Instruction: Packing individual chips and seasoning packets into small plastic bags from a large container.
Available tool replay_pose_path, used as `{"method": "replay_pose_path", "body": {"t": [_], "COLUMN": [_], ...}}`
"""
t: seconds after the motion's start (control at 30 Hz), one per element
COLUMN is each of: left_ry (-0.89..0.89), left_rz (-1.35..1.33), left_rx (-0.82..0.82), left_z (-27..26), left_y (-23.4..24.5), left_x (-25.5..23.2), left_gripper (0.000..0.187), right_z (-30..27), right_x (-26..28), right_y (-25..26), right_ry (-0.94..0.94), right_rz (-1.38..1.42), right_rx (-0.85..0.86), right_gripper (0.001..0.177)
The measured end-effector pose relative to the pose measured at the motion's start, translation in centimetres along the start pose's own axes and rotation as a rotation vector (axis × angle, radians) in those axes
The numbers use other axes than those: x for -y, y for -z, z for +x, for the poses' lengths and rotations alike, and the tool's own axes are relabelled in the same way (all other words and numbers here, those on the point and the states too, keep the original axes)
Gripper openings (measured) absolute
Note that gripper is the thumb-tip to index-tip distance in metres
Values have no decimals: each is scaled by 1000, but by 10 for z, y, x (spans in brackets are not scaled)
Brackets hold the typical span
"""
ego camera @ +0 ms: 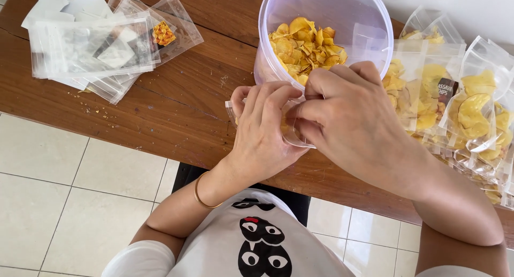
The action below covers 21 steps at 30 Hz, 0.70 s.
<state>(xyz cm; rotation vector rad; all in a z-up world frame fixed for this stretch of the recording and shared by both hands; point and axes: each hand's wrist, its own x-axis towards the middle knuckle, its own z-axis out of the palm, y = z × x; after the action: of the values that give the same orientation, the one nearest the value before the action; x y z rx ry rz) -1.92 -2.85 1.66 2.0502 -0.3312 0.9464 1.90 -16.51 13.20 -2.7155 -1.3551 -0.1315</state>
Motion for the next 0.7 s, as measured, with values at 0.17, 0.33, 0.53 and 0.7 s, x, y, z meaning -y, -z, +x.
{"method": "replay_pose_path", "body": {"t": [0.17, 0.33, 0.53, 0.7], "left_ry": [86, 217, 258, 437], "left_rz": [-23, -141, -593, -843], "left_rx": [3, 44, 309, 118], "left_z": [6, 13, 35, 34], "left_y": [8, 20, 41, 27], "left_x": [1, 5, 8, -4], "left_gripper": [59, 84, 96, 23], "right_z": [-3, -14, -36, -48], "right_x": [4, 12, -16, -15], "right_y": [21, 18, 7, -43], "right_ry": [-4, -61, -153, -224], "right_rz": [151, 280, 581, 934], "right_rx": [38, -20, -105, -555], "right_gripper": [18, 38, 6, 35]}}
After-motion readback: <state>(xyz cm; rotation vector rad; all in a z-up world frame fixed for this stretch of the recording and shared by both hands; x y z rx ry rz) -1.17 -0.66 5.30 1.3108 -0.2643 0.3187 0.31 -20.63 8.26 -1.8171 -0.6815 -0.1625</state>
